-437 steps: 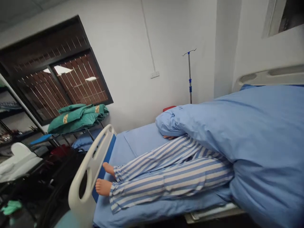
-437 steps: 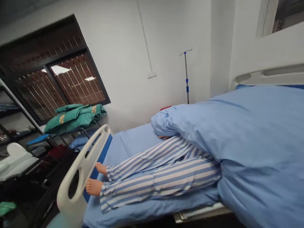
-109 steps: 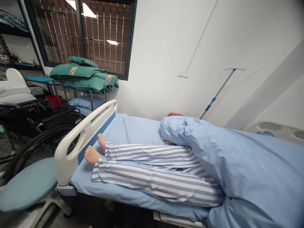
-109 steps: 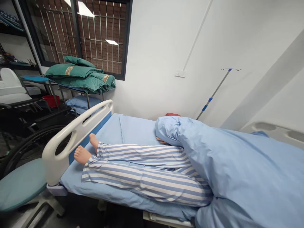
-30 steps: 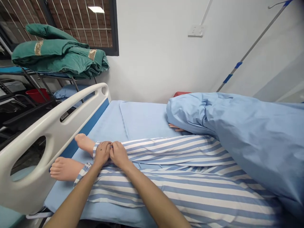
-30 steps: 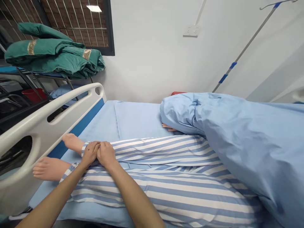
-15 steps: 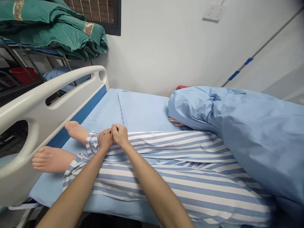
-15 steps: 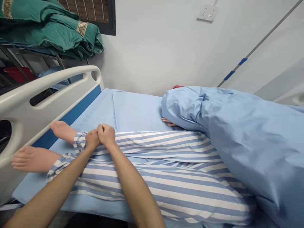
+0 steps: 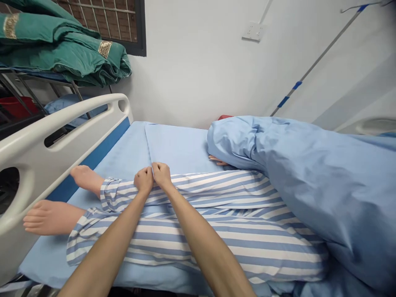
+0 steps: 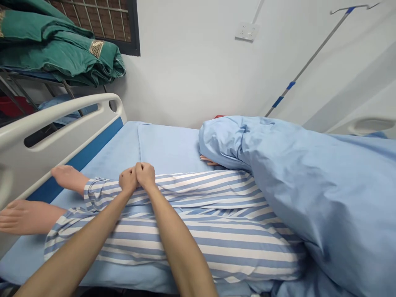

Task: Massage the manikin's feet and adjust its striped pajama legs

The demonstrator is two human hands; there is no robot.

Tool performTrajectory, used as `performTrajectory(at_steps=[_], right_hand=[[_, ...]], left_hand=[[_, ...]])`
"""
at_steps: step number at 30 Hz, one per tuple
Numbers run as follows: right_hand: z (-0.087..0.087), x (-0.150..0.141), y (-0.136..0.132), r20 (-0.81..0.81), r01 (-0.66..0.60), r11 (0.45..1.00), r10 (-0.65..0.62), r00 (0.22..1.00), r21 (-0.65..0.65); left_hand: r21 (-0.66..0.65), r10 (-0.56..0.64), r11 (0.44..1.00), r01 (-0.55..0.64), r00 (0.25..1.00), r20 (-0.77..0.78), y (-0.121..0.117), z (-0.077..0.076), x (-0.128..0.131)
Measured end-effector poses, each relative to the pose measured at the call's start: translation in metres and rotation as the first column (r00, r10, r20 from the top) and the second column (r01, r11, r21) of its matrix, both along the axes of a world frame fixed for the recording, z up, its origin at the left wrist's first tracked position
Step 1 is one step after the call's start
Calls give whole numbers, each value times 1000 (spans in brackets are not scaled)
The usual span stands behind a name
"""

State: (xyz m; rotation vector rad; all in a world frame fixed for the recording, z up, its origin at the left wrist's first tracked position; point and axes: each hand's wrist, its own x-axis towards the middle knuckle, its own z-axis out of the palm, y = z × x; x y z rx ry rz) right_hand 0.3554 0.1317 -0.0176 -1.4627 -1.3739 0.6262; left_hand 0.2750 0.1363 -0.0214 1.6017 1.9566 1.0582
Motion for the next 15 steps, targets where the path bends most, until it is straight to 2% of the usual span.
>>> performTrajectory(at_steps=[3,7,10,12,15], right_hand=[[0,29,-9,91,43,998,-47,995,44],[-5,53,-16,26,152,988,-151,988,-11],[-1,68,-18,11,199,980,-199,980,11],[2,81,-22,58,213,976,-215,975,38],[2,105,-32,168,171,985,-173,971,24]], left_hand=[[0,-84,996,84,995,-53,-1,-2,17],[131,-120,986,106,987,106,1,6,45],[89,-157,985,146,980,125,-5,6,69],[54,-167,985,162,980,106,-9,4,84],[74,-220,974,213,970,107,-15,1,104]])
